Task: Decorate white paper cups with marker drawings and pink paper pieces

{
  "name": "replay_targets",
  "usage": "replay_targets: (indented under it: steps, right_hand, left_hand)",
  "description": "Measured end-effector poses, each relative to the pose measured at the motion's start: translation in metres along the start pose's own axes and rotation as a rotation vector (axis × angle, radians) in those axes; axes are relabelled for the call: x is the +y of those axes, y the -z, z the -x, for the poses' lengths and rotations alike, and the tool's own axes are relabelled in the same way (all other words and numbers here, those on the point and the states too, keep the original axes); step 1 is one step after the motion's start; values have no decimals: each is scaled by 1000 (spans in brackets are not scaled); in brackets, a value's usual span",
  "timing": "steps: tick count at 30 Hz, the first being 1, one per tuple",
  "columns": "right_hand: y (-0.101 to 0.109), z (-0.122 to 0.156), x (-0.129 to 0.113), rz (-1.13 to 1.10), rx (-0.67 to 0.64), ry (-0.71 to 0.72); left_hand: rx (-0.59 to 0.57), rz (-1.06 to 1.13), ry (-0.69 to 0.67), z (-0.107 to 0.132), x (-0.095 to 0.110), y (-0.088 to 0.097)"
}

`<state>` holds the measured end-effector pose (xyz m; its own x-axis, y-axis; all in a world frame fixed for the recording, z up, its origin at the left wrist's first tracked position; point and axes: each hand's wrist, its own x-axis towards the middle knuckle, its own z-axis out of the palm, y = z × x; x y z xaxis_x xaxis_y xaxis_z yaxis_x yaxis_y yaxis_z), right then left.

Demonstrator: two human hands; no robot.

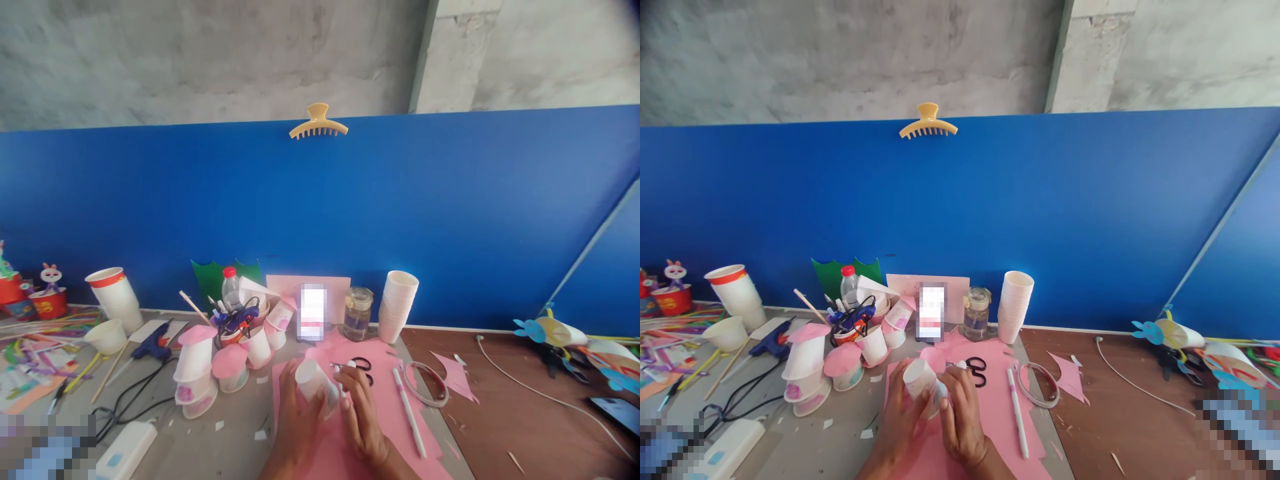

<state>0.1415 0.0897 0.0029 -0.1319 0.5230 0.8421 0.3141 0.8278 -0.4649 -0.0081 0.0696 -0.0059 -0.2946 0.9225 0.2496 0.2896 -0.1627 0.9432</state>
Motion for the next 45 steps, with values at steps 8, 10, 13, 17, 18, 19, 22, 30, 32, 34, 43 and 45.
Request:
replay_targets:
  steps: [8,10,13,17,18,19,22,30,32,34,43,45]
  right_hand:
    - [-12,6,-6,-65,-58,-69]
    - [-12,-1,-10,-58,-125,-87]
    - [-14,-9,-14,-36,-289,-124]
    - [-23,-6,-9,141,-375,-119]
    - [-26,-4,-7,189,-389,-124]
    - [-28,-2,-5,231,-409,-135]
    - [-32,1,-1,332,-500,-194]
    - [-33,-8,-8,416,-736,-319]
    - [-32,-9,-8,422,-753,-303]
    - [-31,-10,-7,431,-769,-295]
    - [-45,6,7,412,-620,-324]
    - [-45,7,10,308,-469,-321]
  left_hand:
    - [419,105,-84,-10,9,6]
    - [455,121,-58,-12,6,7]
    - [466,124,-36,-13,3,8]
    - [507,42,-65,-12,2,8]
    - [509,25,-74,-12,2,8]
    - [506,17,-81,-12,2,8]
    - [490,15,-102,-12,1,8]
    - [462,-7,-142,-13,-2,8]
    - [472,-16,-151,-13,-2,8]
    - [473,-19,-159,-13,-1,8]
    - [463,-51,-190,-14,-9,8]
    - [474,-64,-202,-14,-11,8]
